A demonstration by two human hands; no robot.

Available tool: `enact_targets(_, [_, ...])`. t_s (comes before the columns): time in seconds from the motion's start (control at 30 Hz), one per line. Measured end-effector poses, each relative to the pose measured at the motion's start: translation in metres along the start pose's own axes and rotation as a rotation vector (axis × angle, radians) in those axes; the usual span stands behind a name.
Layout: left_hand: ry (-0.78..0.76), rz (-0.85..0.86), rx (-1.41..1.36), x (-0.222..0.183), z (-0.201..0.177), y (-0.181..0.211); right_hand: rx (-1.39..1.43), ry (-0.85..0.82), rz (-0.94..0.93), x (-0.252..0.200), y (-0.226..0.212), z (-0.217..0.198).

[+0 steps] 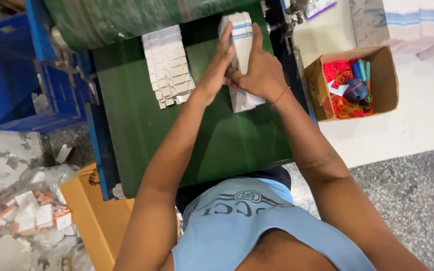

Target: The person is gathering flattened cardboard soap cartons from a conveyor belt, aligning them, and bundling them using rubber bands.

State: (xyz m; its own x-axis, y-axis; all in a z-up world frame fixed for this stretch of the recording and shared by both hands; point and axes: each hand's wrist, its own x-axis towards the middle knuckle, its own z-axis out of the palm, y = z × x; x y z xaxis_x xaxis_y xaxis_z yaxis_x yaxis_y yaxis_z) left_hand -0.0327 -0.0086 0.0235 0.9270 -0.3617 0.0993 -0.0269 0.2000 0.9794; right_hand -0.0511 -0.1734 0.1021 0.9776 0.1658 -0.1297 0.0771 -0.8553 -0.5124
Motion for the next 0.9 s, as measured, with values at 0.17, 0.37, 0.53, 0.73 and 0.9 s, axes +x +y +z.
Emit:
enact_targets(0.17, [0.471,-0.141,-0.336,-0.071,0.007,-0.038,-0.047,0.085,-0.144,0.008,0.018,0.018])
enact_targets(0.37, [1.009,-0.061,-0.67,-0.177,-0.008,-0.034,0.061,0.095,-0.129,0.001,0.025,0.013])
enact_targets(0.53, [1.027,0.095,-0.804,-0.16,-0.054,-0.037,0.043,0.101,-0.14,-0.005,0.013,0.014])
enact_targets(0.73, [1.016,0.022,-0.943,-0.045,-0.115,-0.064,0.063,0.102,-0.109,-0.012,0.009,0.011])
enact_targets(0.9, [1.199,-0.12,-0.637,0.03,-0.156,-0.056,0.061,0.093,-0.094,-0.014,0.008,0.012])
